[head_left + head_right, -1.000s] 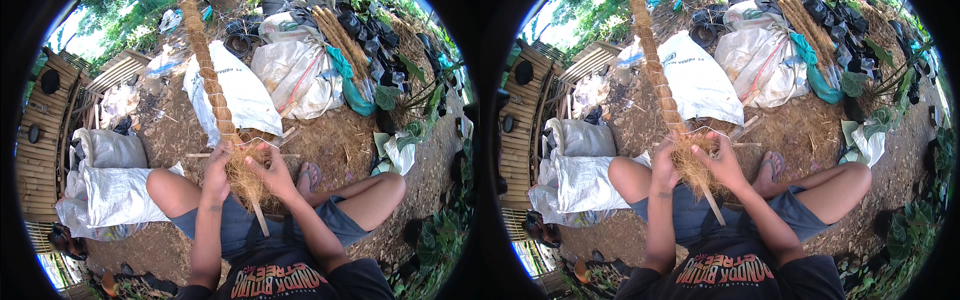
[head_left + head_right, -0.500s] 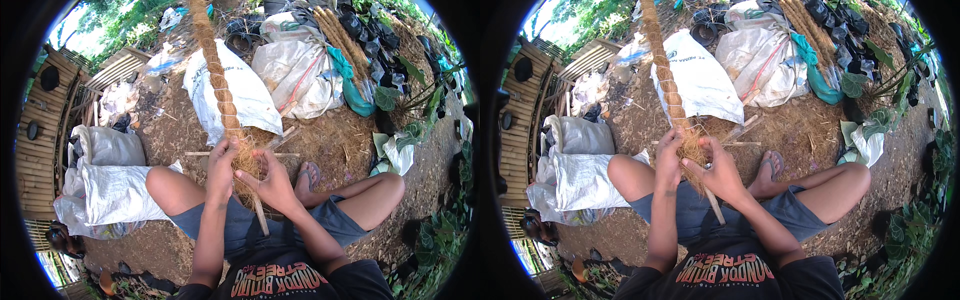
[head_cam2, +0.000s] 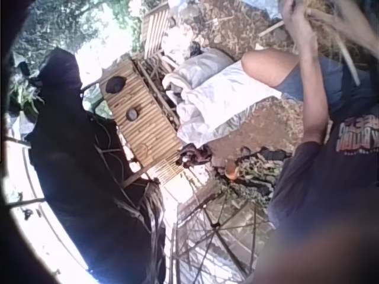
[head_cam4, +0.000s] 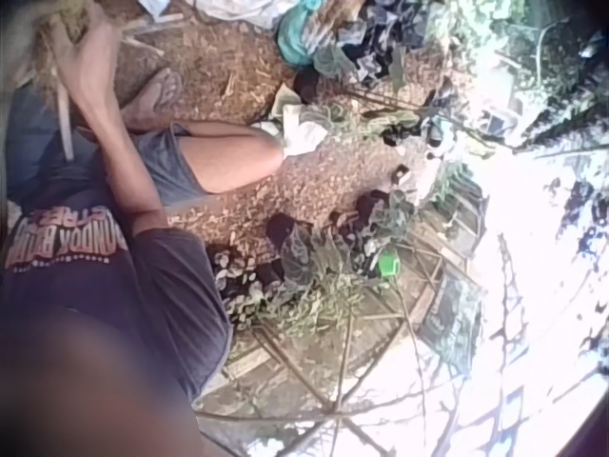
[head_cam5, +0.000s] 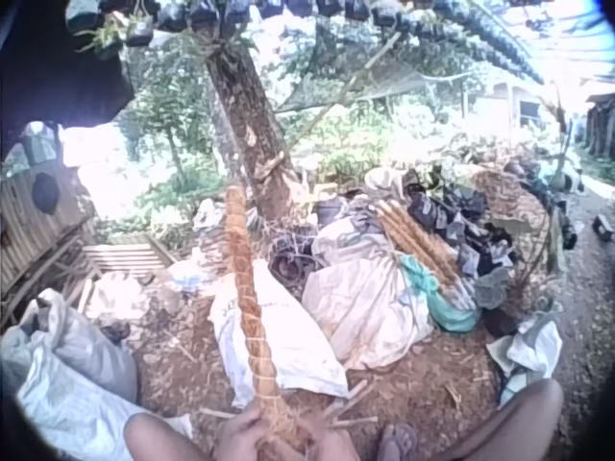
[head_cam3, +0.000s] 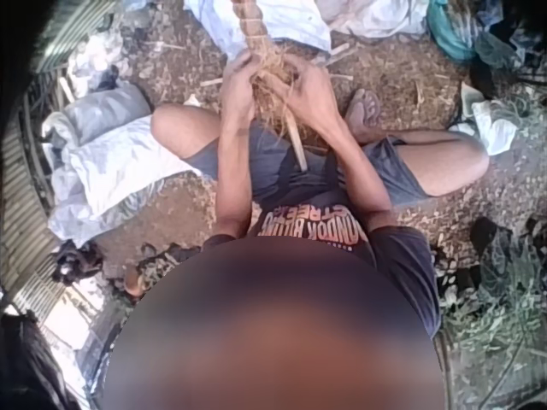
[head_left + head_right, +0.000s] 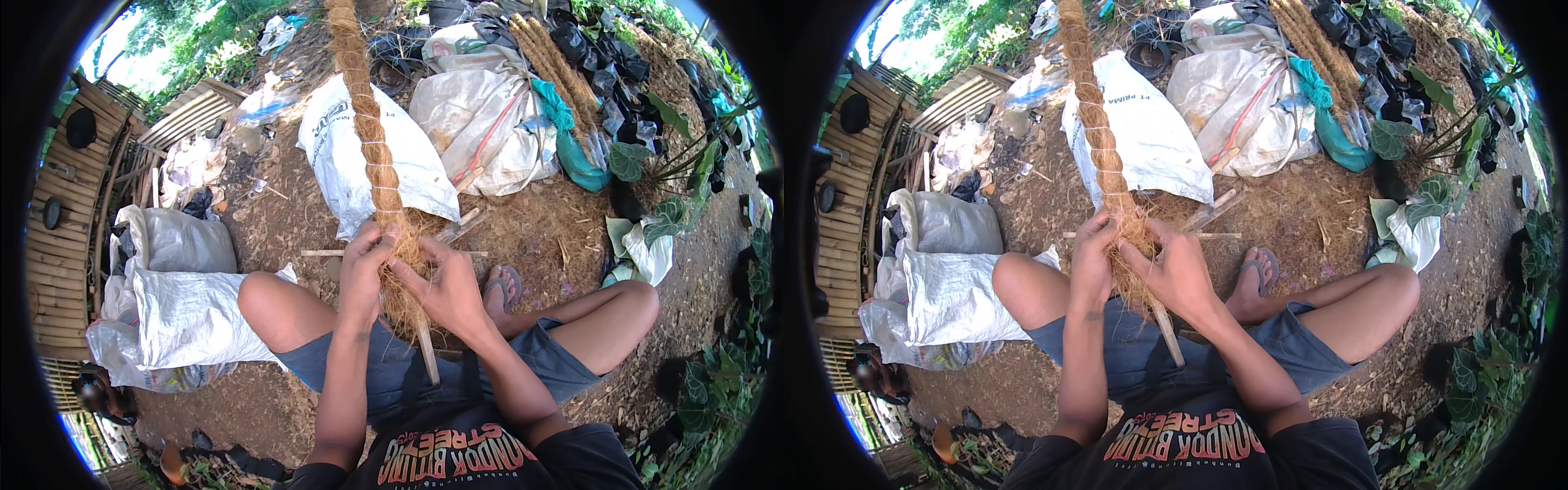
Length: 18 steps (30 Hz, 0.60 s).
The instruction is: The person sits on the ground and weaves a bundle of fibrous material around a long wooden stick using a thin string. They repeatedly wrap the string around the fiber and stick to secure the bundle in place.
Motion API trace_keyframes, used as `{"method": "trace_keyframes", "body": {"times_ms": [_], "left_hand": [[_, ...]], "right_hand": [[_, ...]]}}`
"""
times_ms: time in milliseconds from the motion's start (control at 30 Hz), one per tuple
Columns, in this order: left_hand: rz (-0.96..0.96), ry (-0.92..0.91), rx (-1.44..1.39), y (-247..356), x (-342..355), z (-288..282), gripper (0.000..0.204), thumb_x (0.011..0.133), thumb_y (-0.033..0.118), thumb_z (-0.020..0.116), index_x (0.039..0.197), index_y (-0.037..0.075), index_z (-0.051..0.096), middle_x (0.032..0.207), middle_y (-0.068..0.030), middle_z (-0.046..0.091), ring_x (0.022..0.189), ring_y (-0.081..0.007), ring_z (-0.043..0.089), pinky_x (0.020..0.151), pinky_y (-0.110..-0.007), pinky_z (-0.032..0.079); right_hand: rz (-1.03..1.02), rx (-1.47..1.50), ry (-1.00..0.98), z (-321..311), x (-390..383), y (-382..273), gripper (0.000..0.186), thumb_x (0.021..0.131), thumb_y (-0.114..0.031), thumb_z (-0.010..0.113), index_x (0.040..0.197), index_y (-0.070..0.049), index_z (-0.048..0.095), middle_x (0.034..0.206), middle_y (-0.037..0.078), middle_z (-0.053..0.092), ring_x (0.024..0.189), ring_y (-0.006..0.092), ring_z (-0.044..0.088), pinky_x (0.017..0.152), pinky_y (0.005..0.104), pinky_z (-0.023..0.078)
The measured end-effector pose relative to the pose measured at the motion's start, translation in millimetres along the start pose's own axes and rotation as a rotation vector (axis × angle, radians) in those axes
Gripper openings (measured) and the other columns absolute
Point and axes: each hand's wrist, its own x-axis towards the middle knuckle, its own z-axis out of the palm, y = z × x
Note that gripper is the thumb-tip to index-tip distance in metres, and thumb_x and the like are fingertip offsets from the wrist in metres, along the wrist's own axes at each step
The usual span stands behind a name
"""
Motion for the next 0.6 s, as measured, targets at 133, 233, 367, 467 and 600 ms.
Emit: {"method": "trace_keyframes", "body": {"times_ms": [133, 233, 367, 467, 600], "left_hand": [[-0.05, -0.055, -0.025, 3.9, -3.8, -1.5, 0.033, 0.098, 0.006, 0.048, 0.124, -0.006, 0.065, 0.118, -0.0118, 0.07, 0.107, -0.0164, 0.065, 0.097, -0.03, 0.049], [-0.039, -0.088, -0.012, 6.3, -4.3, -4.0, 0.032, 0.099, 0.006, 0.05, 0.124, -0.006, 0.065, 0.12, -0.0116, 0.07, 0.109, -0.0164, 0.065, 0.098, -0.03, 0.048], [-0.001, -0.119, 0.079, 7.7, -1.3, -10.0, 0.03, 0.101, 0.008, 0.052, 0.125, -0.005, 0.065, 0.119, -0.0104, 0.07, 0.109, -0.0155, 0.064, 0.098, -0.03, 0.048], [0.004, -0.116, 0.089, 8.2, -2.9, -9.0, 0.029, 0.104, 0.017, 0.057, 0.123, -0.002, 0.066, 0.116, -0.0058, 0.067, 0.103, -0.0127, 0.06, 0.096, -0.029, 0.045], [-0.09, -0.066, 0.017, 13.0, -11.1, 3.1, 0.031, 0.106, 0.019, 0.056, 0.129, -0.001, 0.062, 0.117, -0.0045, 0.065, 0.102, -0.0114, 0.057, 0.092, -0.027, 0.045]], "right_hand": [[-0.024, 0.017, 0.01, -0.6, -2.6, -2.5, 0.033, 0.089, -0.021, 0.077, 0.109, 0.005, 0.072, 0.072, 0.021, 0.068, 0.054, 0.0163, 0.057, 0.057, 0.0363, 0.048], [-0.043, 0.018, 0.009, -0.2, -3.9, -3.5, 0.031, 0.089, -0.02, 0.077, 0.109, 0.003, 0.072, 0.071, 0.021, 0.067, 0.051, 0.0163, 0.055, 0.055, 0.0369, 0.046], [-0.129, -0.014, 0.062, 1.5, -3.7, -3.7, 0.03, 0.088, -0.018, 0.076, 0.109, 0.004, 0.072, 0.076, 0.024, 0.068, 0.051, 0.021, 0.06, 0.055, 0.0374, 0.048], [-0.088, -0.044, 0.058, 1.6, -4.8, -3.6, 0.031, 0.087, -0.018, 0.075, 0.103, 0.008, 0.07, 0.084, 0.03, 0.068, 0.076, 0.0456, 0.069, 0.066, 0.0455, 0.054], [-0.077, -0.135, 0.078, 3.7, -6.5, -5.1, 0.034, 0.084, -0.021, 0.077, 0.103, 0.007, 0.072, 0.085, 0.029, 0.069, 0.076, 0.0453, 0.068, 0.068, 0.0473, 0.055]]}}
